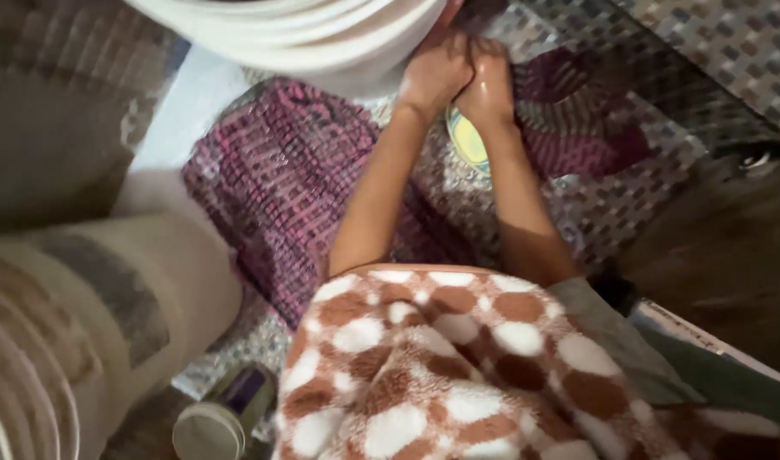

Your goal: Scrubbing and cleaning a floor mat manually on the floor using soap and a brush.

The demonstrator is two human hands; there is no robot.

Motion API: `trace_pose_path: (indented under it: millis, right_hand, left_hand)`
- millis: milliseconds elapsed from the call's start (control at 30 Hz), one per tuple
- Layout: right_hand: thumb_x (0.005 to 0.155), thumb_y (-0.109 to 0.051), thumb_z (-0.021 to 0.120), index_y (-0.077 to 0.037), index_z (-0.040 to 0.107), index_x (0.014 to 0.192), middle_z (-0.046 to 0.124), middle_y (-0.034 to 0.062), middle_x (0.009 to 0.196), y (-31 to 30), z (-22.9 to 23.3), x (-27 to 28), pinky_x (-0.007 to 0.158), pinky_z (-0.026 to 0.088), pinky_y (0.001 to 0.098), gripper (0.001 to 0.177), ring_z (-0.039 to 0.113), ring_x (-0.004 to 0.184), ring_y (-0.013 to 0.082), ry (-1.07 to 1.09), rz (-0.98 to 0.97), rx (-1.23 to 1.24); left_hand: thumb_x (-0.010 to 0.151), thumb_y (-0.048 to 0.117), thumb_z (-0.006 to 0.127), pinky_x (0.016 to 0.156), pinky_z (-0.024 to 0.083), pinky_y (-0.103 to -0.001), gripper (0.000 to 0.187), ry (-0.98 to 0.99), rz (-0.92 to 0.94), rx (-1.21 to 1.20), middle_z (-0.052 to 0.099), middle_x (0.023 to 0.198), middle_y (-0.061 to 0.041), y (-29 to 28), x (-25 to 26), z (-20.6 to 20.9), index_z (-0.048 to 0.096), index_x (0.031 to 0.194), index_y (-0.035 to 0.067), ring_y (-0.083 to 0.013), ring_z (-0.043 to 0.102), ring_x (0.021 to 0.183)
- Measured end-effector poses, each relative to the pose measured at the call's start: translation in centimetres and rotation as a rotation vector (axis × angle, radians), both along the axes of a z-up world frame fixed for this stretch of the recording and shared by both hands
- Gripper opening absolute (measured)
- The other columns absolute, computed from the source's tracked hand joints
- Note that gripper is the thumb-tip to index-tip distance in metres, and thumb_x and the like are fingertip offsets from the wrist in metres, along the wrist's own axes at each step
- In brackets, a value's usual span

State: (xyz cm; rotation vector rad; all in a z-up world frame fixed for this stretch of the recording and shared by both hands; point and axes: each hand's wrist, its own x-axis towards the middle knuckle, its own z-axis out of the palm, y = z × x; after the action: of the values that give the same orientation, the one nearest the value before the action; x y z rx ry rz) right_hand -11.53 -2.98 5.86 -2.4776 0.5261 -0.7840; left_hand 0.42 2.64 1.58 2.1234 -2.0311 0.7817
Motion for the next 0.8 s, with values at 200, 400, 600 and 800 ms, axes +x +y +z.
trace_pose_path:
  millis: [200,400,600,800]
  right_hand:
    - [0.079,-0.007,0.078,0.003,0.066,0.114,0.066,0.0229,0.112,9.6,6.9,-2.7,0.099,0.046,0.0503,0.039,0.058,0.111,0.0449,0.027,0.031,-0.029]
    - [0.058,-0.009,0.084,0.003,0.068,0.116,0.063,0.0233,0.12,21.1,5.2,-7.0,0.1,0.045,0.0503,0.062,0.055,0.114,0.0463,0.214,0.371,0.029]
    - [0.059,-0.015,0.092,0.001,0.067,0.128,0.063,0.0214,0.114,27.9,0.1,-9.5,0.095,0.045,0.0493,0.074,0.056,0.109,0.0413,0.348,0.578,0.109]
    - [0.069,-0.014,0.087,-0.008,0.07,0.133,0.064,0.0163,0.118,28.3,2.8,-9.6,0.101,0.048,0.045,0.066,0.058,0.114,0.0375,0.326,0.824,0.02]
  left_hand:
    - [0.093,0.016,0.057,0.126,0.029,-0.05,0.031,-0.07,-0.017,0.095,0.069,0.108,-0.023,13.5,-2.2,10.7,0.074,0.106,-0.006,-0.0366,0.065,0.114]
    - [0.089,0.017,0.061,0.117,0.039,-0.047,0.03,0.278,0.319,0.101,0.07,0.112,-0.017,29.7,-9.2,7.2,0.07,0.114,0.002,-0.0326,0.061,0.119]
    - [0.069,0.015,0.079,0.105,0.047,-0.046,0.049,0.832,0.595,-0.06,0.07,0.112,-0.015,40.5,-16.2,5.1,0.069,0.117,0.007,-0.034,0.062,0.114]
    - [0.066,0.01,0.078,0.103,0.05,-0.043,0.055,0.917,0.604,-0.3,0.07,0.12,-0.015,42.0,-17.4,0.3,0.068,0.12,0.007,-0.0358,0.064,0.116]
